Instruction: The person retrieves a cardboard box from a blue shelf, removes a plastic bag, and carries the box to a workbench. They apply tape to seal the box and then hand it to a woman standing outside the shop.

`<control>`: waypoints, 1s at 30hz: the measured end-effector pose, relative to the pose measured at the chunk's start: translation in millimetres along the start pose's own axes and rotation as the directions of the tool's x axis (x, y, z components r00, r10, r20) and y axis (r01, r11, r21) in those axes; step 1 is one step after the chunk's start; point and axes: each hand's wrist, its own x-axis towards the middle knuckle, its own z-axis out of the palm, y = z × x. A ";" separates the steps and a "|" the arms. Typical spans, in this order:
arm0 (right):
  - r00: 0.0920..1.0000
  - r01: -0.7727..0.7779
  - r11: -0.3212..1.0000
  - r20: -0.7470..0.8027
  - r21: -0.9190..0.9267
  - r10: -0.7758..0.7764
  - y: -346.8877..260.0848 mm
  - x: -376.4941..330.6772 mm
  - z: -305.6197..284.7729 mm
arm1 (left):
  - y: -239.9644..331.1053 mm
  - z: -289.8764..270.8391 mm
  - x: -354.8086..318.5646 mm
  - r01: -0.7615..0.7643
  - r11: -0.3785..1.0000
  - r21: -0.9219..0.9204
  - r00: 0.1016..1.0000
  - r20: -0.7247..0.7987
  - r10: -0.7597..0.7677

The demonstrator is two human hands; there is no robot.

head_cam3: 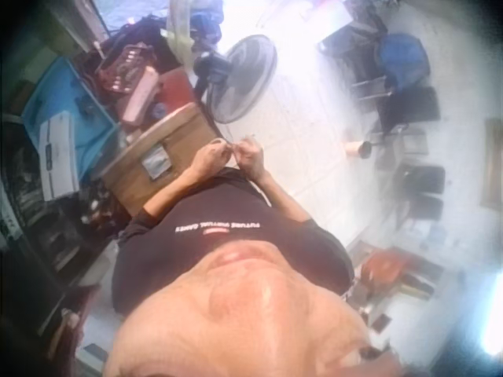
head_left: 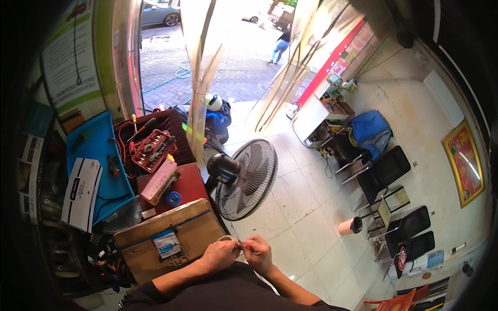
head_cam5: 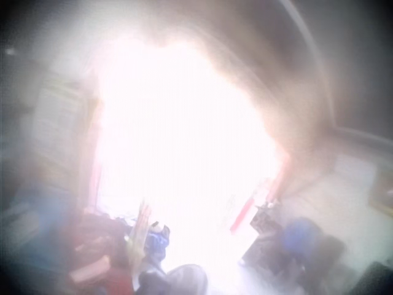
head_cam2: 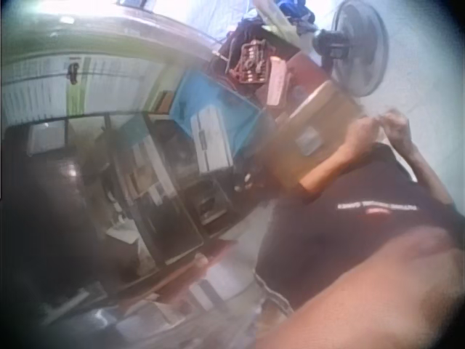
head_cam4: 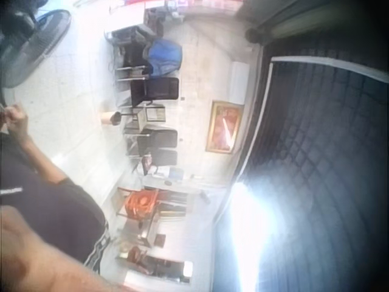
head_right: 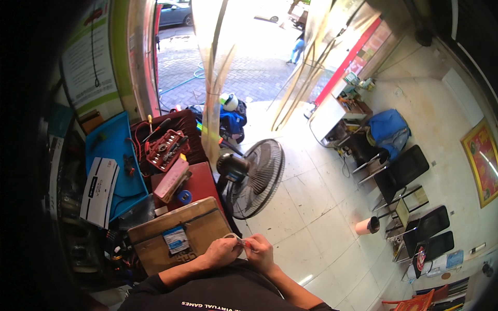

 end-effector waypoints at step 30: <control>0.919 -0.388 0.909 0.016 -0.150 0.395 504.3 248.8 -391.9 | 43.8 353.9 596.1 0.109 0.973 -0.202 0.993 0.062 -0.098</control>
